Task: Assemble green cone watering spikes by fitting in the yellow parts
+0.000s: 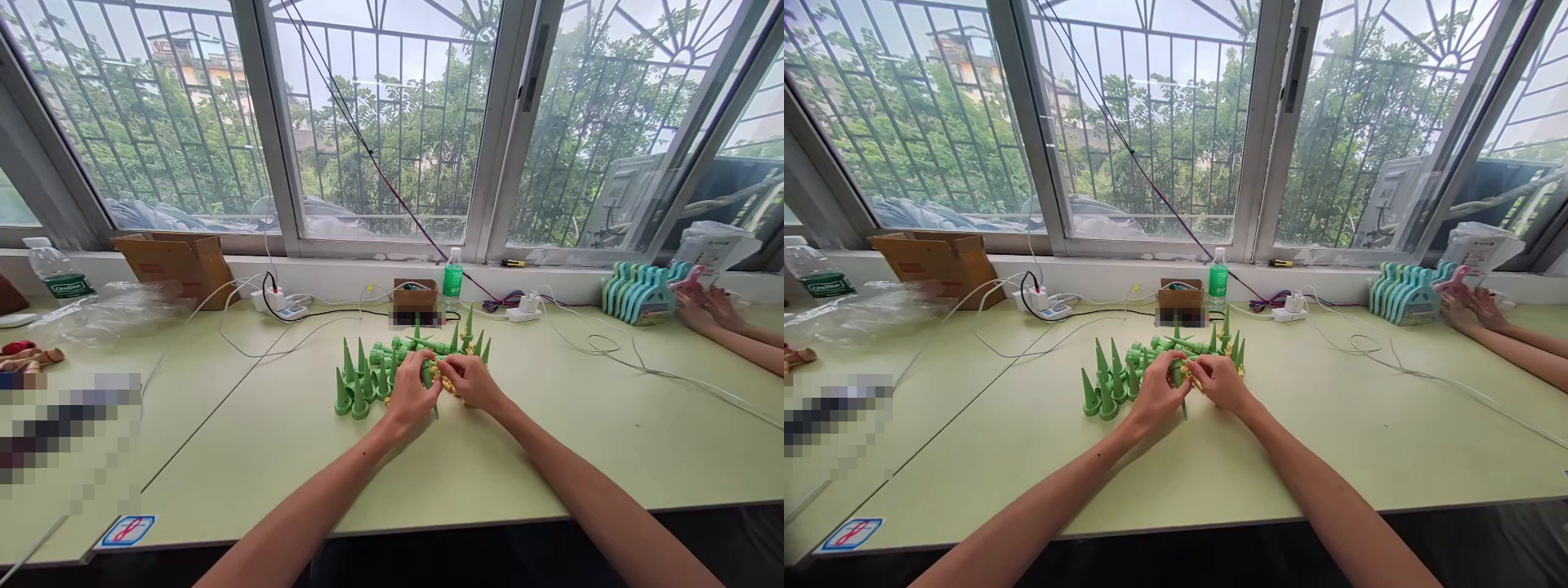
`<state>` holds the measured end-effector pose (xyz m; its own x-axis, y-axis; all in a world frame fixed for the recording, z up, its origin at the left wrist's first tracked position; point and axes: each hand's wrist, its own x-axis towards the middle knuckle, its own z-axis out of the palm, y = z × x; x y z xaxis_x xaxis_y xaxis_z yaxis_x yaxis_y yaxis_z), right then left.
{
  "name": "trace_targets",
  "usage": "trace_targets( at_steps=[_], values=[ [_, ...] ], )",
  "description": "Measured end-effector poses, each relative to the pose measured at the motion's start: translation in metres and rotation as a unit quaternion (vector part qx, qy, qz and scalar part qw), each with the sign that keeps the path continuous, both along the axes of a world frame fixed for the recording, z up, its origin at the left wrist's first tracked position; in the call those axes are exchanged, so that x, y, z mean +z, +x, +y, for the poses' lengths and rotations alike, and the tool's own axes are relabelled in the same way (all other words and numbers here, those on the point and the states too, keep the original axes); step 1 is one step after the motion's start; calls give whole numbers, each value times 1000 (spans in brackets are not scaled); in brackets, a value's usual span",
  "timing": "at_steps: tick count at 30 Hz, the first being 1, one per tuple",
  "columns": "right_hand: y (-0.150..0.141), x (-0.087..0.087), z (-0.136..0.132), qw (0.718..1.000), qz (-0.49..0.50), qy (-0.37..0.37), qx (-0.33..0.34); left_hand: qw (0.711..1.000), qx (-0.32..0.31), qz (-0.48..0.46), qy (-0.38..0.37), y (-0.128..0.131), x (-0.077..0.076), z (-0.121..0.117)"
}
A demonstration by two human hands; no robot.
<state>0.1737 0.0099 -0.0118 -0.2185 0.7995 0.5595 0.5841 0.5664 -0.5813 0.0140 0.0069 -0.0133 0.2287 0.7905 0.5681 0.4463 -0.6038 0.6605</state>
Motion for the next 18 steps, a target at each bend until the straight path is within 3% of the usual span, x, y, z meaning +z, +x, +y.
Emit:
trace_targets(
  at_steps=[4, 12, 18],
  values=[
    [0, 1, -1, 1000, 10, -3, -18, 1000, 2, -3, 3, 0, 0, -1],
    [-2, 7, -8, 998, 42, -31, 39, 1000, 8, -9, 8, 0, -2, 1],
    [0, 1, -1, 1000, 14, -13, 8, 1000, -1, -1, 3, 1, -1, -1]
  ],
)
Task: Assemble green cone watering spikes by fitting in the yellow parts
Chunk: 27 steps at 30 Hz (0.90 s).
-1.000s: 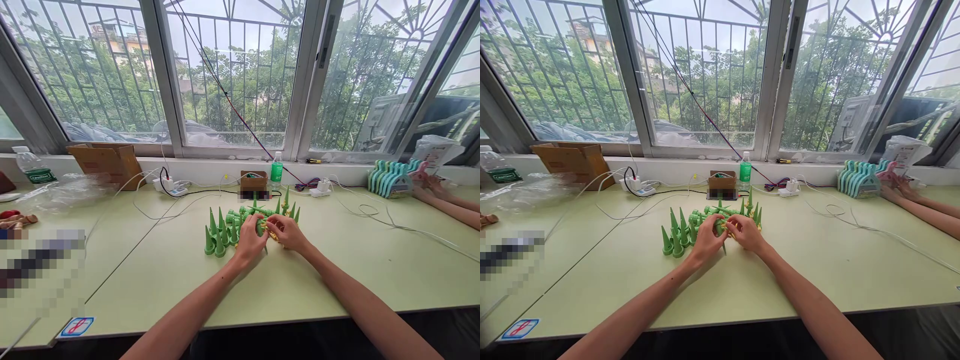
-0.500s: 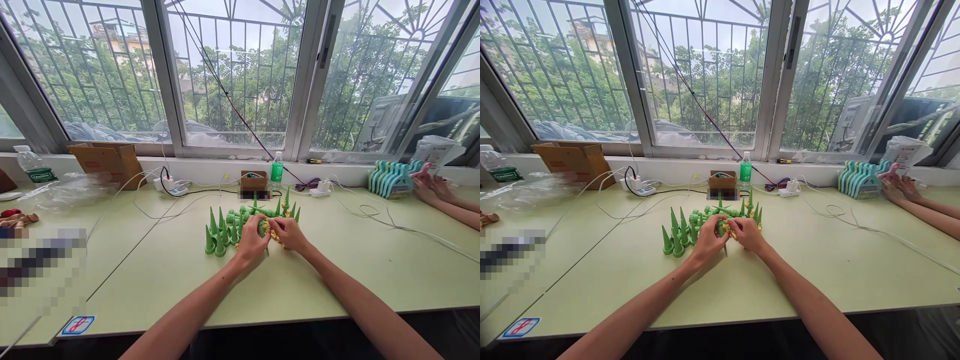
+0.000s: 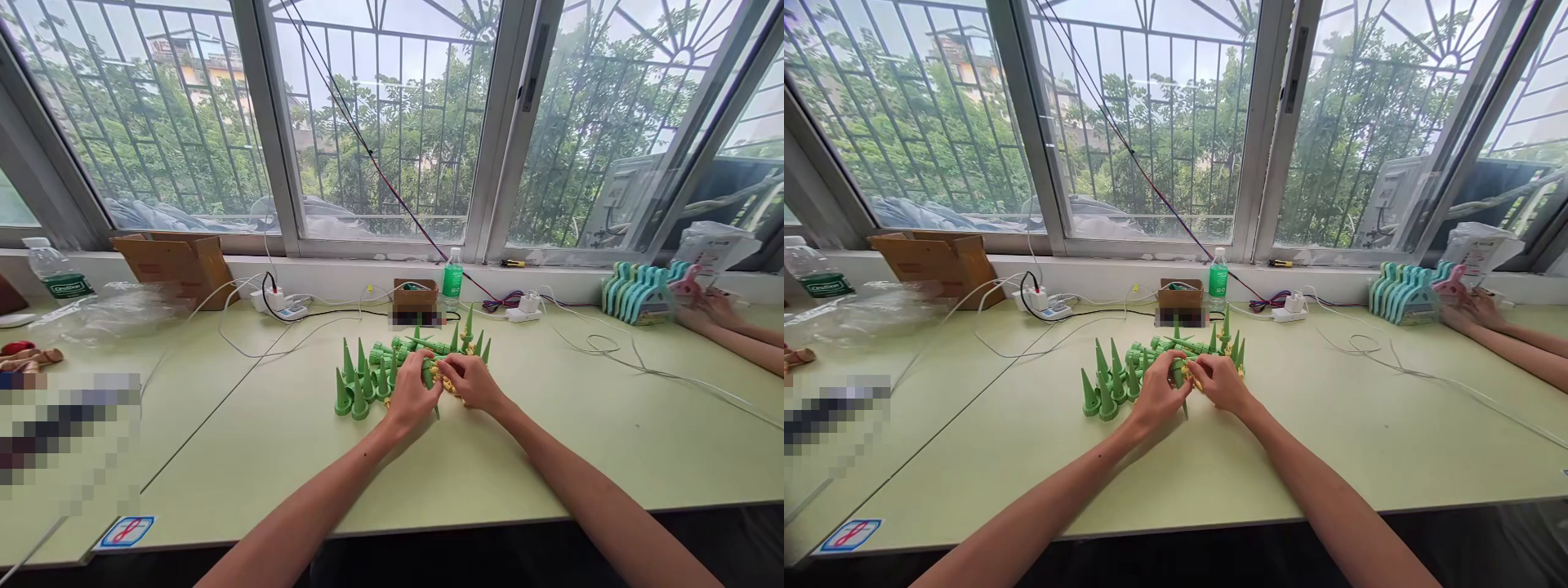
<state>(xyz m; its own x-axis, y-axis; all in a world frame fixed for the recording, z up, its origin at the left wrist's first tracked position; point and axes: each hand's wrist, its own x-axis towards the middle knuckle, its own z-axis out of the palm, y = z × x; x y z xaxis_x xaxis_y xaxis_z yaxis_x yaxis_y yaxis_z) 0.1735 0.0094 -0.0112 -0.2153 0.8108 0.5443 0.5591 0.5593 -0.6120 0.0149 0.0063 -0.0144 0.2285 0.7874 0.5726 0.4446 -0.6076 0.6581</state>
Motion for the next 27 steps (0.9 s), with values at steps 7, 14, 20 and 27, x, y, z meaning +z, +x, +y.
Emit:
trace_targets(
  at_steps=[7, 14, 20, 27],
  values=[
    [0, -1, -1, 1000, 12, -8, -5, 1000, 13, -3, -2, -1, 0, 1],
    [0, -1, -2, 1000, -4, -18, 19, 1000, 8, 2, -9, 0, 0, 0],
    [1, -4, 2, 1000, -6, -3, -8, 1000, 6, 1, -7, 0, 1, 0],
    [1, -3, -3, 998, 3, -37, 41, 1000, 16, -4, -3, 0, -1, 1]
  ],
)
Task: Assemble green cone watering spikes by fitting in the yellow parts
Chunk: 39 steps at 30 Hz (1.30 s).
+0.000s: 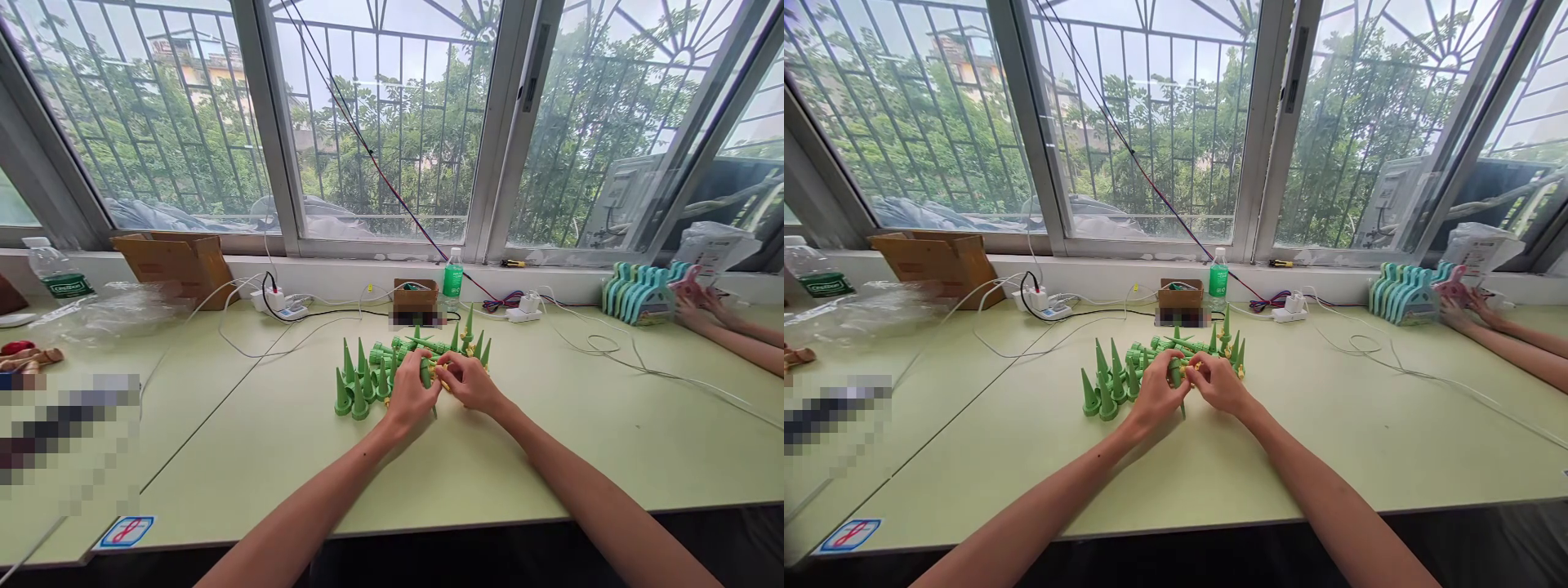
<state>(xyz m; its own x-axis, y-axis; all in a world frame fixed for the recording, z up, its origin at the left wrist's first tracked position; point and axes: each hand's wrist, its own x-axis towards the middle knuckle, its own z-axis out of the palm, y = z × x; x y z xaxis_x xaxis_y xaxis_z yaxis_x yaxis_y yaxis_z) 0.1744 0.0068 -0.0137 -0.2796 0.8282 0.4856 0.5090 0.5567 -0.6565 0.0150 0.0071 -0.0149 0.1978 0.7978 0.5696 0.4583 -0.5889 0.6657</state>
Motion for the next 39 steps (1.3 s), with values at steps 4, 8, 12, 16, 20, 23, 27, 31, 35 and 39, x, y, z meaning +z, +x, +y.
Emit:
trace_targets(
  at_steps=[4, 8, 12, 16, 20, 23, 27, 31, 35, 39],
  values=[
    [0, 0, 3, 1000, -12, 17, -12, 1000, -6, 9, -6, 0, 0, -1],
    [0, -1, 4, 999, -17, 25, -31, 1000, -6, 7, -4, 0, 1, -1],
    [0, 1, 0, 1000, -3, 0, -11, 1000, -1, -1, 0, 0, 1, -1],
    [-1, 2, -1, 1000, -2, -1, 1, 1000, -1, 0, 1, 0, 2, -2],
    [-1, 1, 2, 1000, -21, 20, -12, 1000, -7, 6, -5, 1, 1, -2],
    [0, 0, 3, 999, -21, 25, -28, 1000, -6, 2, -7, 1, 1, -2],
    [0, 1, 0, 1000, -9, 4, -13, 1000, 1, -7, -1, 0, 1, -2],
    [-1, 2, -2, 1000, -4, 0, 3, 1000, 2, -3, -1, 0, 2, -3],
    [-1, 1, 0, 1000, -12, 10, 3, 1000, -4, 3, -8, 0, 3, -3],
    [0, -1, 3, 999, -25, 30, -8, 1000, -9, 8, -12, 0, 2, -3]
  ],
)
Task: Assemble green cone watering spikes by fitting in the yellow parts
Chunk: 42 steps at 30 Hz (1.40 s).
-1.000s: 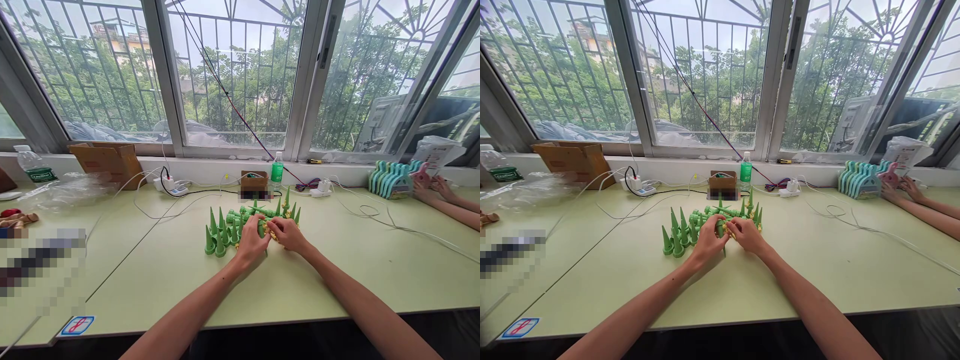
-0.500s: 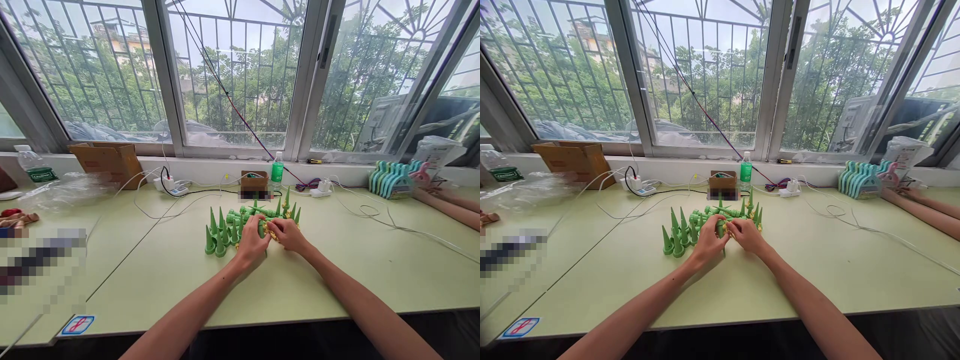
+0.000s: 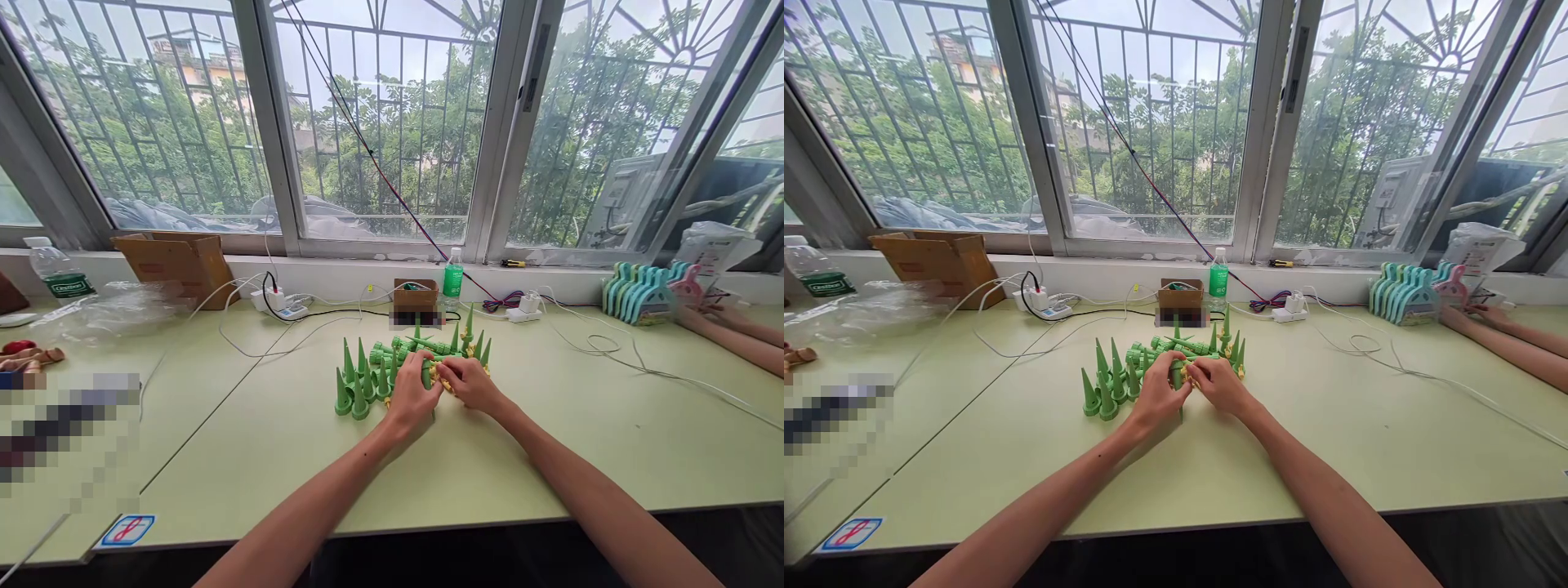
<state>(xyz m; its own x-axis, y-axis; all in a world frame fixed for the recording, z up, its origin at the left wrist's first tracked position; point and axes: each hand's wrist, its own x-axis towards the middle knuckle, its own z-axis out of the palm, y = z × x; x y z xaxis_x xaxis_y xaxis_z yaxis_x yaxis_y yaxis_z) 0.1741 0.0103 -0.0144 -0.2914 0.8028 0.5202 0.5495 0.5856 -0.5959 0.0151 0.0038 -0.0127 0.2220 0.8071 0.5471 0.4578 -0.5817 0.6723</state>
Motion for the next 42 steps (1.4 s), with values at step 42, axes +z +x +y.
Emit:
trace_targets(
  at_steps=[42],
  values=[
    [-1, 5, -6, 999, 30, -35, 8, 1000, 6, -9, -4, 0, 0, 0]
  ],
)
